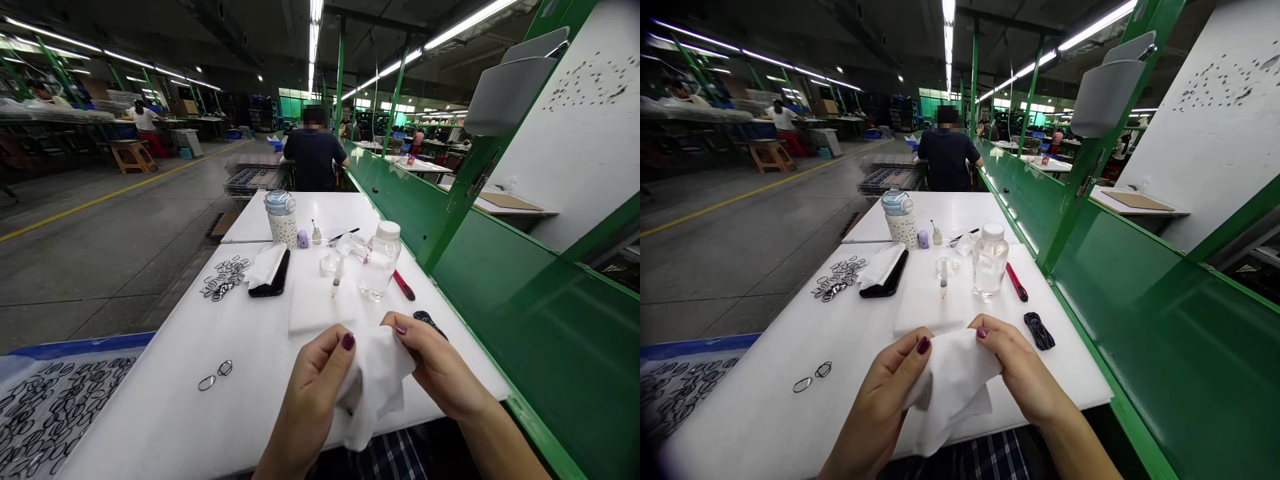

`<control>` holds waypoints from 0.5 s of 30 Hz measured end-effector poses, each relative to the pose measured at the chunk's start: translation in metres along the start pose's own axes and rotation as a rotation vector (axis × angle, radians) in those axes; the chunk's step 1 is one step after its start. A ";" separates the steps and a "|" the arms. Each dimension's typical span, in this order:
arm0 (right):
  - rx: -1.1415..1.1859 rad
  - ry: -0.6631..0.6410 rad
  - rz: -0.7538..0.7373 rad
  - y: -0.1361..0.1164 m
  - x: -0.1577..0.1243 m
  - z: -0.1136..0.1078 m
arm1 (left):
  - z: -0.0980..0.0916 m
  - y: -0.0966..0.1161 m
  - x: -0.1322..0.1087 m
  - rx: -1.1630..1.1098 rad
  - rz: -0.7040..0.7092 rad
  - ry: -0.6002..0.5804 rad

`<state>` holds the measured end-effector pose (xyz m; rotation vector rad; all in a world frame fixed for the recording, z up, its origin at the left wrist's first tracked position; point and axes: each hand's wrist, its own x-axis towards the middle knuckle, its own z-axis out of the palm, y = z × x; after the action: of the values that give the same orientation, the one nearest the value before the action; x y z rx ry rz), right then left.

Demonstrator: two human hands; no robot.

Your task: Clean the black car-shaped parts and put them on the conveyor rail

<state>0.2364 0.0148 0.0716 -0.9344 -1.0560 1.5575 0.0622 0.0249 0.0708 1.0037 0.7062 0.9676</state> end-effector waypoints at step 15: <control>-0.007 0.562 -0.110 0.012 -0.021 -0.024 | -0.080 -0.008 -0.042 0.970 0.165 0.392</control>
<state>0.2592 -0.0027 0.0536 -1.2050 -0.6958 1.1021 -0.0203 0.0149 0.0349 1.7498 1.5159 0.9762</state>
